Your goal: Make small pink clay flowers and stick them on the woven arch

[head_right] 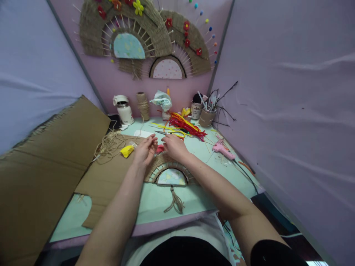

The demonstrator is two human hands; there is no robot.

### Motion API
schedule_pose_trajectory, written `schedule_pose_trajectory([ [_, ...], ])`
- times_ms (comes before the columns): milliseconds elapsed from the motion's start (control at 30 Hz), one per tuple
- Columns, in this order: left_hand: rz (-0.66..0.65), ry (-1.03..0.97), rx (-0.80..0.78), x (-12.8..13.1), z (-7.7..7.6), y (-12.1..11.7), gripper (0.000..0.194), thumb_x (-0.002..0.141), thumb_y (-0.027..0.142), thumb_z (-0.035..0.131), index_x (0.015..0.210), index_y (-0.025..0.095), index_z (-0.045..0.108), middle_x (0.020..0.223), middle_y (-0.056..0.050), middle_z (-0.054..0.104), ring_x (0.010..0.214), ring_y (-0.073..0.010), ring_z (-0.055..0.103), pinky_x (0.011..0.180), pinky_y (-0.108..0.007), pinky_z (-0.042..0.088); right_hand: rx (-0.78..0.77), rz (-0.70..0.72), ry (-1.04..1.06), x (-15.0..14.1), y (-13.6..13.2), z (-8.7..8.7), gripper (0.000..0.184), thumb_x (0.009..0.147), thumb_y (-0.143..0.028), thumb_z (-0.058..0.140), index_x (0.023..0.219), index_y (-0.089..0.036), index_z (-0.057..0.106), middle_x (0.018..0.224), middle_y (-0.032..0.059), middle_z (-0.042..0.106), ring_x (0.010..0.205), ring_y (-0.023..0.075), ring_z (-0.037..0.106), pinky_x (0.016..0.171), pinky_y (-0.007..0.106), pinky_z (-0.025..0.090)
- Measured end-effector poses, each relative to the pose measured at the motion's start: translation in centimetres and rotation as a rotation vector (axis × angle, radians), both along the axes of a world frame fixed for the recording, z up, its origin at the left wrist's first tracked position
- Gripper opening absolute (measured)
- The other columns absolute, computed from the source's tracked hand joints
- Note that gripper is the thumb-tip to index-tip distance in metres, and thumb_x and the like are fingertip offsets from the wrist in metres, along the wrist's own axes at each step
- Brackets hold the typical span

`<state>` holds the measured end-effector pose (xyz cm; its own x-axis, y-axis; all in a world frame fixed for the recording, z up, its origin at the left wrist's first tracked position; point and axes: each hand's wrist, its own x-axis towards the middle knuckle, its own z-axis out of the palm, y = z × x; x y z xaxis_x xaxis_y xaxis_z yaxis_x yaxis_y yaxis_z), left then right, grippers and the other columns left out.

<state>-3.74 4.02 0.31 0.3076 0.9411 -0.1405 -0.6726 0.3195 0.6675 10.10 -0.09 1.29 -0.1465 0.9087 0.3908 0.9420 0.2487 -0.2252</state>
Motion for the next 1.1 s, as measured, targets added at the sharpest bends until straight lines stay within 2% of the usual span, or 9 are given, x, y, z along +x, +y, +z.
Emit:
schedule_pose_trajectory([
  [67,-0.07,-0.036,-0.054,0.4,0.0,-0.3,0.022,0.074,-0.004,0.053,0.085,0.012,0.063,0.08,-0.005,0.064,0.068,-0.0055,0.061,0.062,-0.013,0.048,0.066,0.006,0.106,0.3,-0.9,0.5,0.022,0.088,-0.015,0.049,0.102,-0.016,0.066,0.1,0.01,0.066,0.096,0.0212,0.056,0.085,0.033,0.042],
  [167,-0.173,-0.121,-0.154,0.9,0.0,-0.7,0.025,0.068,-0.005,0.048,0.081,0.011,0.062,0.069,-0.001,0.056,0.058,-0.004,0.053,0.052,-0.011,0.043,0.166,0.031,0.274,0.7,-2.4,0.8,0.02,0.088,-0.016,0.05,0.099,-0.018,0.066,0.097,0.0088,0.067,0.093,0.0204,0.059,0.084,0.034,0.044],
  [333,-0.235,-0.225,-0.224,1.2,0.0,-1.0,0.016,0.077,0.006,0.046,0.08,0.01,0.061,0.058,0.001,0.047,0.048,-0.0045,0.043,0.044,-0.013,0.037,0.207,0.056,0.454,0.6,-4.2,0.5,0.018,0.089,-0.019,0.05,0.096,-0.019,0.066,0.092,0.0062,0.069,0.079,0.0167,0.06,0.074,0.03,0.047],
  [433,-0.225,-0.224,-0.206,1.2,0.2,-1.1,0.021,0.082,0.007,0.044,0.088,0.009,0.064,0.066,-0.003,0.057,0.056,-0.0058,0.054,0.051,-0.014,0.043,0.211,0.064,0.505,0.5,-4.7,0.3,0.018,0.09,-0.021,0.049,0.095,-0.02,0.066,0.091,0.0057,0.068,0.078,0.0164,0.061,0.073,0.03,0.048],
  [533,-0.23,-0.222,-0.135,1.1,0.4,-1.3,0.027,0.089,0.021,0.043,0.097,0.009,0.066,0.092,-0.012,0.068,0.09,-0.0147,0.066,0.071,-0.021,0.053,0.259,0.067,0.472,0.3,-4.9,0.2,0.02,0.091,-0.022,0.048,0.099,-0.021,0.066,0.096,0.0068,0.068,0.09,0.0194,0.061,0.082,0.034,0.048],
  [667,-0.271,-0.207,-0.038,0.9,0.5,-1.5,0.042,0.094,0.041,0.038,0.105,0.011,0.065,0.116,-0.016,0.065,0.115,-0.0211,0.059,0.082,-0.028,0.054,0.313,0.111,0.3,0.0,-5.0,-0.1,0.024,0.092,-0.026,0.051,0.111,-0.021,0.064,0.115,0.0103,0.062,0.111,0.0239,0.052,0.096,0.043,0.043],
  [900,-0.316,-0.188,0.034,1.2,0.9,-2.1,0.051,0.093,0.054,0.036,0.106,0.013,0.065,0.121,-0.016,0.064,0.118,-0.0223,0.057,0.088,-0.031,0.052,0.274,0.073,0.233,-0.6,-4.2,-0.8,0.02,0.092,-0.029,0.054,0.104,-0.022,0.067,0.104,0.0083,0.066,0.102,0.0244,0.053,0.09,0.041,0.043],
  [1033,-0.352,-0.183,0.034,1.4,1.2,-2.6,0.052,0.093,0.055,0.034,0.107,0.014,0.063,0.116,-0.015,0.065,0.104,-0.0193,0.063,0.082,-0.029,0.052,0.273,0.043,0.239,-0.7,-3.7,-1.0,0.016,0.09,-0.029,0.056,0.096,-0.022,0.069,0.098,0.0078,0.067,0.097,0.0244,0.054,0.086,0.041,0.043],
  [1100,-0.353,-0.172,0.025,1.4,1.1,-2.7,0.047,0.092,0.054,0.041,0.107,0.015,0.063,0.112,-0.013,0.066,0.095,-0.0159,0.064,0.078,-0.026,0.052,0.31,0.039,0.311,-0.4,-3.7,-1.0,0.015,0.091,-0.027,0.056,0.092,-0.022,0.07,0.096,0.0071,0.068,0.095,0.0235,0.055,0.086,0.039,0.044],
])
